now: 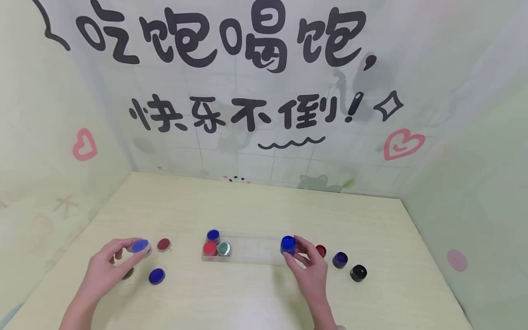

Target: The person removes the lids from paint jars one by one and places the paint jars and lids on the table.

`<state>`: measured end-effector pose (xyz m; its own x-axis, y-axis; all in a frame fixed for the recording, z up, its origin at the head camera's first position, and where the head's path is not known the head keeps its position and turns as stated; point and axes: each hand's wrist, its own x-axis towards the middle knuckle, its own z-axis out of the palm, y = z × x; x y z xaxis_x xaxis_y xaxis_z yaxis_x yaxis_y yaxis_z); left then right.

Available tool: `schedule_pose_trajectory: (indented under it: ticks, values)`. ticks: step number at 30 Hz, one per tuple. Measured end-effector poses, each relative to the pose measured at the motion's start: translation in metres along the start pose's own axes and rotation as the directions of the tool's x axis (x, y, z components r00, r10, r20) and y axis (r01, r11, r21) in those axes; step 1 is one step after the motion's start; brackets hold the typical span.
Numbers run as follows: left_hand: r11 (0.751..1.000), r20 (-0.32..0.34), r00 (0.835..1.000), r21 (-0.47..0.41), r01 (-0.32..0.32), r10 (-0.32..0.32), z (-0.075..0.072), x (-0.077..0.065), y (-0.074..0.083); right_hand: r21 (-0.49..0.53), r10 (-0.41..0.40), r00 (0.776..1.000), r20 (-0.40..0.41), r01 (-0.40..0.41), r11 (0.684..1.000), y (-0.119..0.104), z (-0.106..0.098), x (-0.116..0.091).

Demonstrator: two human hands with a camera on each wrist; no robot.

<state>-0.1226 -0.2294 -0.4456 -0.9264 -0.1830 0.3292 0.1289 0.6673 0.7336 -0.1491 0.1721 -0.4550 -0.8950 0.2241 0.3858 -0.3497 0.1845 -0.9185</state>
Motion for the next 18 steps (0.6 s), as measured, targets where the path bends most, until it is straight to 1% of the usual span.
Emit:
schedule_pose_trajectory:
  ticks: [3, 6, 9, 11, 12, 14, 16, 18]
  values:
    - [0.999, 0.01, 0.999, 0.042, 0.033, -0.034, -0.002, -0.009, -0.008, 0.0, 0.027, 0.999, -0.045, -0.027, 1.0, 0.002, -0.014, -0.004]
    - [0.992, 0.023, 0.998, 0.114, 0.061, -0.064, -0.004, -0.018, -0.015, 0.023, 0.095, 0.992, -0.088, -0.093, 0.995, 0.003, -0.028, -0.008]
    - [0.981, 0.06, 0.994, 0.179, 0.077, -0.089, -0.005, -0.024, -0.023, 0.038, 0.151, 0.982, -0.116, -0.148, 0.988, 0.008, -0.043, -0.011]
    - [0.971, 0.099, 0.988, 0.22, 0.093, -0.117, -0.006, -0.028, -0.028, 0.006, 0.163, 0.979, -0.125, -0.163, 0.987, 0.016, -0.054, -0.013]
    - [0.967, 0.123, 0.983, 0.233, 0.104, -0.136, -0.007, -0.029, -0.03, -0.012, 0.162, 0.979, -0.126, -0.165, 0.986, 0.023, -0.06, -0.014]
    - [0.957, 0.171, 0.968, 0.254, 0.138, -0.185, -0.009, -0.031, -0.033, -0.102, 0.151, 0.979, -0.135, -0.165, 0.981, 0.04, -0.072, -0.016]
    - [0.947, 0.22, 0.947, 0.273, 0.171, -0.234, -0.01, -0.031, -0.034, -0.209, 0.14, 0.979, -0.148, -0.169, 0.963, 0.057, -0.084, -0.019]
    - [0.939, 0.264, 0.927, 0.289, 0.189, -0.268, -0.01, -0.031, -0.035, -0.297, 0.143, 0.977, -0.157, -0.185, 0.937, 0.068, -0.093, -0.021]
